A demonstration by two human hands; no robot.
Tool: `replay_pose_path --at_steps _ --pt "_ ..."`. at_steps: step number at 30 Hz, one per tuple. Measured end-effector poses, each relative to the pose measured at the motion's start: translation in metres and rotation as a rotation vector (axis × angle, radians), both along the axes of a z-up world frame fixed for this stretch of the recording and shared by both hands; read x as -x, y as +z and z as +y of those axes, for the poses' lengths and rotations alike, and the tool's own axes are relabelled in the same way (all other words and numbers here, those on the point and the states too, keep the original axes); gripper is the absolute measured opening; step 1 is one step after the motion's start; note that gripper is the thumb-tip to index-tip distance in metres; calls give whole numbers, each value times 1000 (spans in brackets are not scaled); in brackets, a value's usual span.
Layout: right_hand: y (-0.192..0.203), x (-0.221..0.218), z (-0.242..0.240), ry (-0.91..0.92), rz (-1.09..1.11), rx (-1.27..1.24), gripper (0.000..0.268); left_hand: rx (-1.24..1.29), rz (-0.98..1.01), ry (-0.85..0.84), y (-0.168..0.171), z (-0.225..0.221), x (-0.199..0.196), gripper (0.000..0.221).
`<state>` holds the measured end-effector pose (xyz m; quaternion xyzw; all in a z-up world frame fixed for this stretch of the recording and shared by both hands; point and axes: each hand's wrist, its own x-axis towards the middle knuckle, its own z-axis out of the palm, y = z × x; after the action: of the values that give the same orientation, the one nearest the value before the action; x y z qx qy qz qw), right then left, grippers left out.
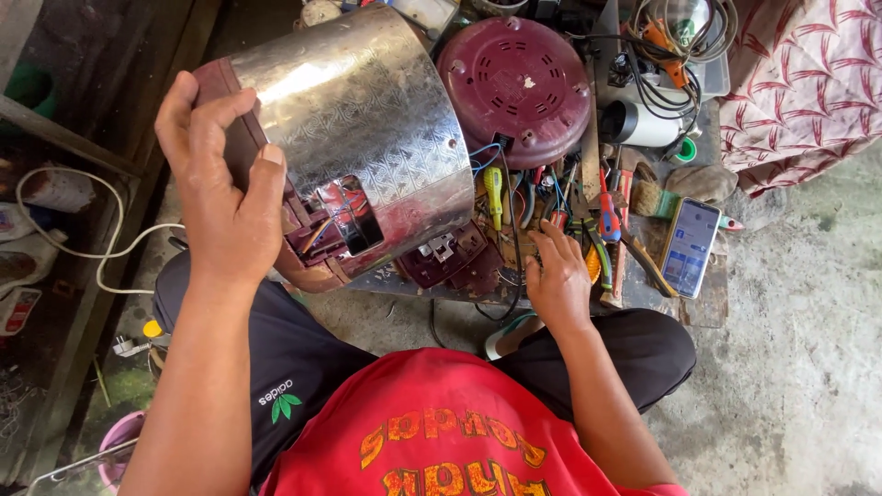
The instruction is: Fastening a metal base to a cylindrical appliance component using a screwdriver and screws.
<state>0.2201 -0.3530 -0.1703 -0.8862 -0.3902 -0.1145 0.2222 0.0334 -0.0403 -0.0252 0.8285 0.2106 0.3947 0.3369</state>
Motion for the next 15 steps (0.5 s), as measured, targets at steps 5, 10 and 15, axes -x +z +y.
replay_pose_path --at_steps 5,10,15 --pt "6 -16 12 152 137 -180 32 12 -5 -6 0 0 -1 39" --pt "-20 -80 25 -312 -78 185 42 -14 -35 -19 -4 2 -1 37" --pt "-33 -123 11 -306 61 84 10 -15 -37 -2 -9 5 -1 38"
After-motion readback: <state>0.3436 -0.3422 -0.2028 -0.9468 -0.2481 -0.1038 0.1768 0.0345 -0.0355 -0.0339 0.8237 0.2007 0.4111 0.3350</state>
